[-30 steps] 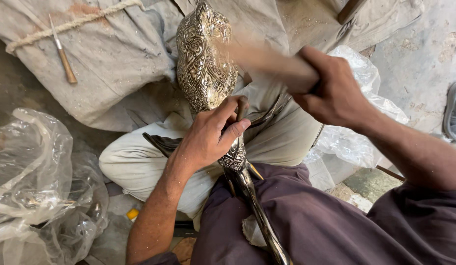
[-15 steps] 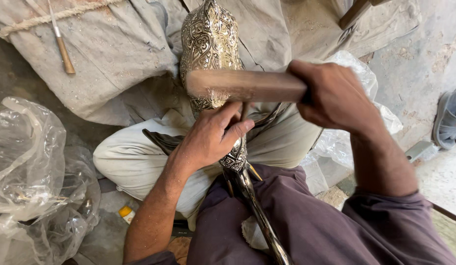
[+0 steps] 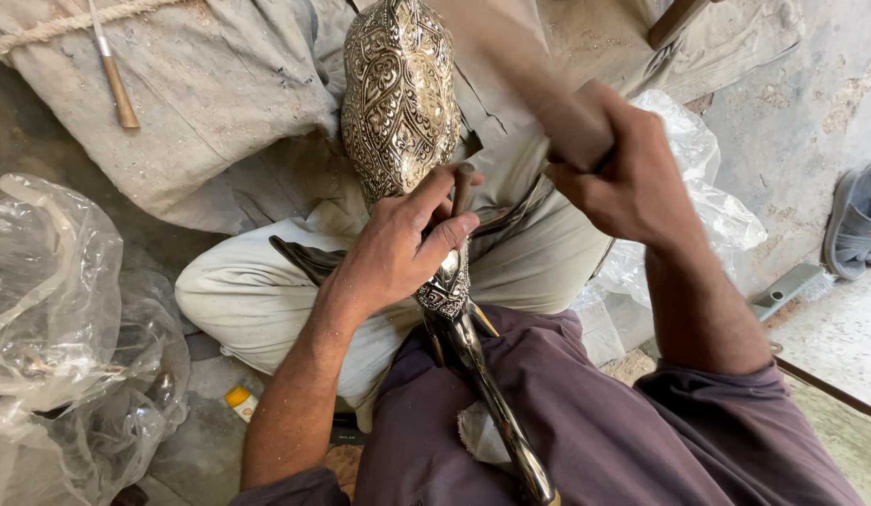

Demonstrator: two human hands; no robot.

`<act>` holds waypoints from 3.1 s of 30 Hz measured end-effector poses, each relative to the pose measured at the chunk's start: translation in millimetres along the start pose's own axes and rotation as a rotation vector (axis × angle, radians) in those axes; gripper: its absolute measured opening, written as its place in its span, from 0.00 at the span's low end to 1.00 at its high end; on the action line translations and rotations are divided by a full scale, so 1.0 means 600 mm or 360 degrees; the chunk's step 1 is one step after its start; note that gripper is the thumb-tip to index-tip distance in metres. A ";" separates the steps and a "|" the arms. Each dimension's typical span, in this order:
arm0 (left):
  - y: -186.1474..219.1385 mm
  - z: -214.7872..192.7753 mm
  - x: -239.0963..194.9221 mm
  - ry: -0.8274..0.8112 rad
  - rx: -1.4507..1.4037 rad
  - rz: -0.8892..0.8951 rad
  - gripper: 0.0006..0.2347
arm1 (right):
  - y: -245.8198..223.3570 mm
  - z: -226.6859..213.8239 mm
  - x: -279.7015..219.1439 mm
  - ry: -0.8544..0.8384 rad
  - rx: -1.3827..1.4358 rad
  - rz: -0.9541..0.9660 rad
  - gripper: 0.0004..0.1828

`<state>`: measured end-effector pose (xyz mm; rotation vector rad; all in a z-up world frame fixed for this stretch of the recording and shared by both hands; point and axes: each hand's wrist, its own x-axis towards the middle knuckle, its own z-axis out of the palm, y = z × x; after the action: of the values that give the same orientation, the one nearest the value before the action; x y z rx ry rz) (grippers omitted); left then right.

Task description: The person sits cross-legged and uses a hammer and chisel to engrave intricate patterns onto a large, curved metal object. They repeatedly strike the chisel to create fine details and occasionally pause to adjust their grip or inspect the work.

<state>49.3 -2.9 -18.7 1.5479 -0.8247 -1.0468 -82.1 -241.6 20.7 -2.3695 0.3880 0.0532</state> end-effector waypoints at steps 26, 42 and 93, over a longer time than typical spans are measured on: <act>-0.003 0.030 -0.031 0.0259 0.0332 0.0301 0.11 | 0.002 -0.030 -0.011 -0.0186 0.0289 0.0061 0.21; -0.006 0.029 -0.035 0.0239 0.0357 0.0285 0.10 | -0.013 -0.025 -0.002 -0.0305 -0.0565 0.0035 0.19; -0.027 0.028 -0.040 0.0043 0.0342 0.0277 0.14 | -0.022 -0.019 -0.015 -0.0226 0.0012 0.0140 0.18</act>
<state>24.2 15.7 -30.8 1.6318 -1.0604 -0.8302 -87.8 -237.6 39.2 -2.3237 0.4225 0.2590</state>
